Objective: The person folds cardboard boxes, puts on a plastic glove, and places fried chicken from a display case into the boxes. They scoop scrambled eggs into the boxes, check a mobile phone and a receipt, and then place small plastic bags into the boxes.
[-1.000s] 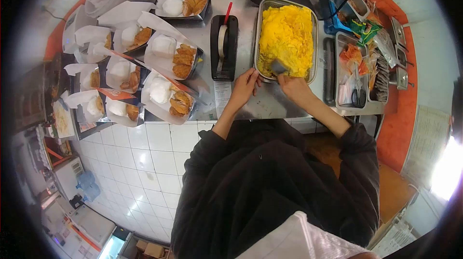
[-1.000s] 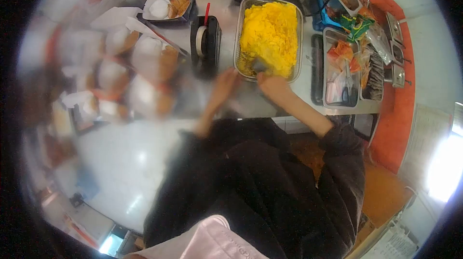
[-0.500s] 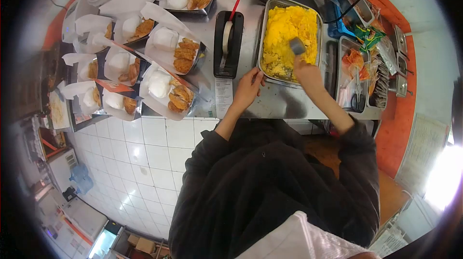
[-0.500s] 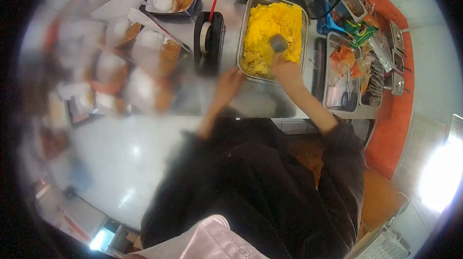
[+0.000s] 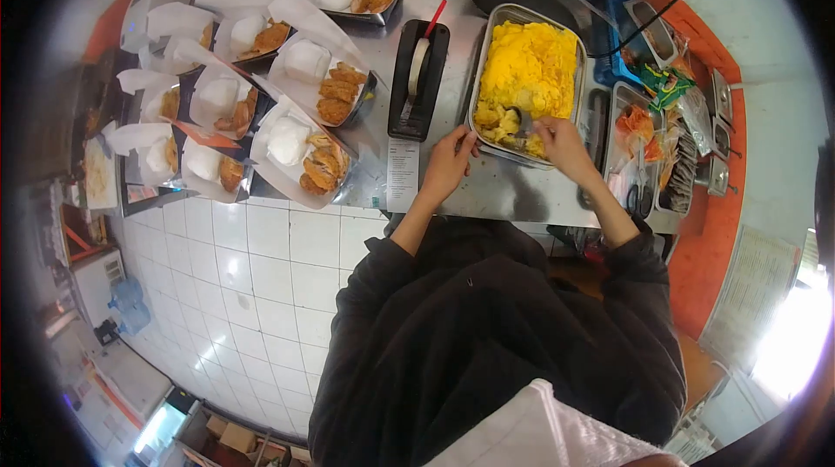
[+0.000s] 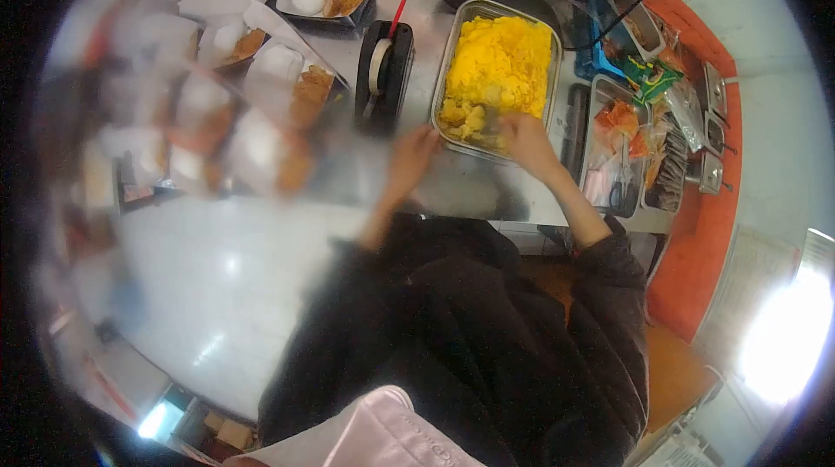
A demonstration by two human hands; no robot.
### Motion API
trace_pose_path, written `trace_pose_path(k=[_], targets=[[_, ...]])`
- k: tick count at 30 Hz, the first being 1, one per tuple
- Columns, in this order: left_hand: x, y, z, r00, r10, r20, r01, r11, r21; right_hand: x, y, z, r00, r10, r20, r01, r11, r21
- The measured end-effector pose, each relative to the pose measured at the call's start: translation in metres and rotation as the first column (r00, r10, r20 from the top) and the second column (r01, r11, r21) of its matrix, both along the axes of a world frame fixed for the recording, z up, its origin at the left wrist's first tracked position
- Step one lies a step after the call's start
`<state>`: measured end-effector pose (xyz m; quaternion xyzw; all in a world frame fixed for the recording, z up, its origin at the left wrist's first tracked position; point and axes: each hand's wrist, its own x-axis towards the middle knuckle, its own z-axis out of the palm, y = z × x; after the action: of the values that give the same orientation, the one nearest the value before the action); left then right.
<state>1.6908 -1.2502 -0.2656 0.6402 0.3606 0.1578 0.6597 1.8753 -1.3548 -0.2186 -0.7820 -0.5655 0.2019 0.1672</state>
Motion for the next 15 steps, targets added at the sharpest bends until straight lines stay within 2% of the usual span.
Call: trace_pose_path(k=[1,5,7,8,10,11,13,14,15], targets=[[0.0,-0.001,0.001,1.0,0.012,0.002,-0.012,1.0,-0.016,0.002,0.001,0.007,0.962,-0.186,-0.201,0.184,0.983,-0.029],[0.002,-0.002,-0.006,1.0,0.002,-0.001,-0.002,1.0,0.012,-0.022,0.001,-0.01,0.981,-0.107,-0.162,0.126,0.986,0.111],[0.003,-0.005,-0.009,0.998,0.051,0.026,-0.05,0.997,-0.055,-0.037,0.009,-0.019,0.985,0.039,0.171,-0.018,0.993,-0.12],[0.003,-0.007,-0.009,0.998,0.052,0.02,-0.05,0.997,-0.056,-0.045,0.012,-0.023,0.986,0.039,0.164,-0.019,0.992,-0.121],[0.004,-0.008,-0.006,0.997,0.075,-0.001,-0.075,0.994,0.078,-0.054,0.017,-0.03,0.869,0.36,0.34,-0.278,0.923,-0.267],[0.003,-0.007,-0.006,0.997,0.073,-0.011,-0.072,0.995,0.076,-0.048,0.014,-0.026,0.873,0.36,0.33,-0.279,0.922,-0.267],[0.004,-0.005,-0.006,0.999,0.042,-0.025,-0.043,0.999,-0.025,-0.016,0.008,-0.007,0.923,0.385,0.013,-0.384,0.921,-0.065],[0.004,-0.007,-0.007,0.999,0.038,-0.029,-0.039,0.999,-0.028,-0.004,0.006,0.0,0.924,0.381,0.009,-0.38,0.923,-0.067],[0.005,-0.007,-0.007,0.998,0.056,-0.033,-0.058,0.997,-0.055,0.008,0.007,0.007,0.963,0.226,-0.147,-0.229,0.973,-0.006]])
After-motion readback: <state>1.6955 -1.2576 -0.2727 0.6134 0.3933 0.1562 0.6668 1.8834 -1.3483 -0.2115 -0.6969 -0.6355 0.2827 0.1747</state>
